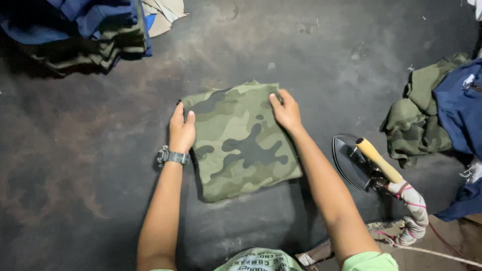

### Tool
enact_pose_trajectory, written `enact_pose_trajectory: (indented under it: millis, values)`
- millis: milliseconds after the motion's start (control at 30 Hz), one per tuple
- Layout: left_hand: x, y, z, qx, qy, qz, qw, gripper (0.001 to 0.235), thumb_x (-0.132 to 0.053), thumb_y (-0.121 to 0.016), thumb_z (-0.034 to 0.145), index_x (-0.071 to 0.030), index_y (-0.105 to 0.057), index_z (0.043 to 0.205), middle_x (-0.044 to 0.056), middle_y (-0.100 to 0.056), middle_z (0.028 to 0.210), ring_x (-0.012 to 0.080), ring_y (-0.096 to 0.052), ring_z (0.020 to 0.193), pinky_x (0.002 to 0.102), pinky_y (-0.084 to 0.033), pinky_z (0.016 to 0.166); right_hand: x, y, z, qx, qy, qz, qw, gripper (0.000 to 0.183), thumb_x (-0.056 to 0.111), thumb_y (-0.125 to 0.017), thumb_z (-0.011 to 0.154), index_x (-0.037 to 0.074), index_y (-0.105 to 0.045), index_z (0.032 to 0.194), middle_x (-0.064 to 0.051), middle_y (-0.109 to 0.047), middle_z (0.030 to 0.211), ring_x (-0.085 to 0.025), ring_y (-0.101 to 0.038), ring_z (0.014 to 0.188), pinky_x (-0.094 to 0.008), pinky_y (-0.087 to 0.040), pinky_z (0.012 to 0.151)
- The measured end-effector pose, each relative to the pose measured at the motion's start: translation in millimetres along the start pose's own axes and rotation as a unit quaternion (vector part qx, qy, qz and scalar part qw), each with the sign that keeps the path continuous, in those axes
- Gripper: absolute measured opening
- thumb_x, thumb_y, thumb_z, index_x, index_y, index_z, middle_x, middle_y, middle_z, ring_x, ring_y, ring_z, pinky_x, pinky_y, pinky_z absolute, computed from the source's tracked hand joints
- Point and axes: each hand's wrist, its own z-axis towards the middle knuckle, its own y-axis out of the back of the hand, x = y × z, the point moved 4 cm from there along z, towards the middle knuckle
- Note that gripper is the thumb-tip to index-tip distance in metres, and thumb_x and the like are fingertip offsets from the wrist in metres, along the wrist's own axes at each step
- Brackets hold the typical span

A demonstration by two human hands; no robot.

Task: The person irons and folds several camouflage-patterned shirts on a dark ironing board. They use a steam iron to press each shirt, then fold it neatly and place it aside. The process is repeated for multiple shirts of different camouflage patterns.

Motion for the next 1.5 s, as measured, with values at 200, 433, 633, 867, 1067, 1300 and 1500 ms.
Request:
enact_pose_trajectory:
  millis: [200, 433, 633, 867, 1067, 1300, 1500]
  values:
    - [-19, -1, -30, -0.064, 0.051, 0.001, 0.997, 0.061, -0.02, -0.067, 0.098, 0.001, -0.039, 0.147, 0.015, -0.061, 0.132, 0.0198, -0.066, 0.108, 0.035, -0.052, 0.092, -3, 23, -34, -0.028, 0.006, -0.058, 0.998, 0.051, 0.046, -0.07, 0.09, 0.011, -0.066, 0.126, -0.012, -0.071, 0.09, -0.023, -0.067, 0.078, -0.036, -0.053, 0.073]
    - [-4, -2, -212, 0.001, 0.155, 0.097, 0.983, 0.044, -0.028, -0.079, 0.098, 0.012, -0.063, 0.091, 0.006, -0.057, 0.076, 0.017, -0.048, 0.069, 0.038, -0.038, 0.059, -72, 70, -170, 0.04, -0.04, 0.009, 0.998, 0.042, 0.046, -0.071, 0.091, 0.006, -0.077, 0.102, -0.003, -0.072, 0.076, -0.013, -0.061, 0.069, -0.031, -0.05, 0.066]
    - [0, -15, -238, -0.103, 0.119, -0.079, 0.984, 0.019, -0.027, -0.063, 0.095, -0.01, -0.062, 0.102, -0.005, -0.056, 0.064, 0.0076, -0.056, 0.05, 0.027, -0.043, 0.041, -97, 61, -194, -0.092, 0.022, 0.112, 0.989, 0.035, 0.041, -0.064, 0.101, 0.007, -0.073, 0.105, -0.009, -0.068, 0.077, -0.018, -0.061, 0.07, -0.033, -0.049, 0.068]
    - [12, -8, -273, -0.116, 0.198, 0.031, 0.973, 0.028, -0.03, -0.066, 0.099, -0.004, -0.067, 0.088, 0.001, -0.054, 0.056, 0.0098, -0.048, 0.042, 0.029, -0.039, 0.04, -79, 76, -222, -0.082, -0.015, -0.113, 0.99, 0.036, 0.048, -0.061, 0.096, 0.016, -0.074, 0.104, -0.014, -0.076, 0.093, -0.041, -0.07, 0.094, -0.05, -0.053, 0.08]
    - [1, -14, -348, -0.047, 0.164, -0.072, 0.983, 0.031, -0.028, -0.073, 0.097, -0.003, -0.062, 0.082, -0.001, -0.055, 0.065, 0.0099, -0.047, 0.042, 0.03, -0.039, 0.038, -77, 134, -282, -0.037, 0.01, -0.111, 0.993, 0.035, 0.047, -0.062, 0.095, 0.015, -0.076, 0.099, -0.011, -0.076, 0.093, -0.036, -0.071, 0.092, -0.047, -0.054, 0.077]
    - [17, -29, -399, 0.002, 0.239, -0.041, 0.97, 0.033, -0.03, -0.07, 0.092, -0.003, -0.069, 0.112, -0.002, -0.071, 0.079, 0.0067, -0.059, 0.062, 0.025, -0.05, 0.053, -96, 172, -288, -0.101, 0.133, -0.135, 0.977, 0.029, 0.04, -0.069, 0.09, 0.013, -0.074, 0.097, -0.01, -0.074, 0.087, -0.035, -0.071, 0.082, -0.045, -0.054, 0.073]
    - [43, -26, -411, -0.059, 0.071, -0.035, 0.995, 0.034, -0.019, -0.081, 0.088, 0.0, -0.069, 0.113, 0.001, -0.069, 0.095, 0.0058, -0.06, 0.073, 0.023, -0.051, 0.064, -122, 291, -191, -0.154, 0.157, -0.415, 0.883, 0.054, 0.038, -0.074, 0.087, 0.005, -0.066, 0.13, -0.021, -0.066, 0.123, -0.043, -0.06, 0.108, -0.055, -0.045, 0.086]
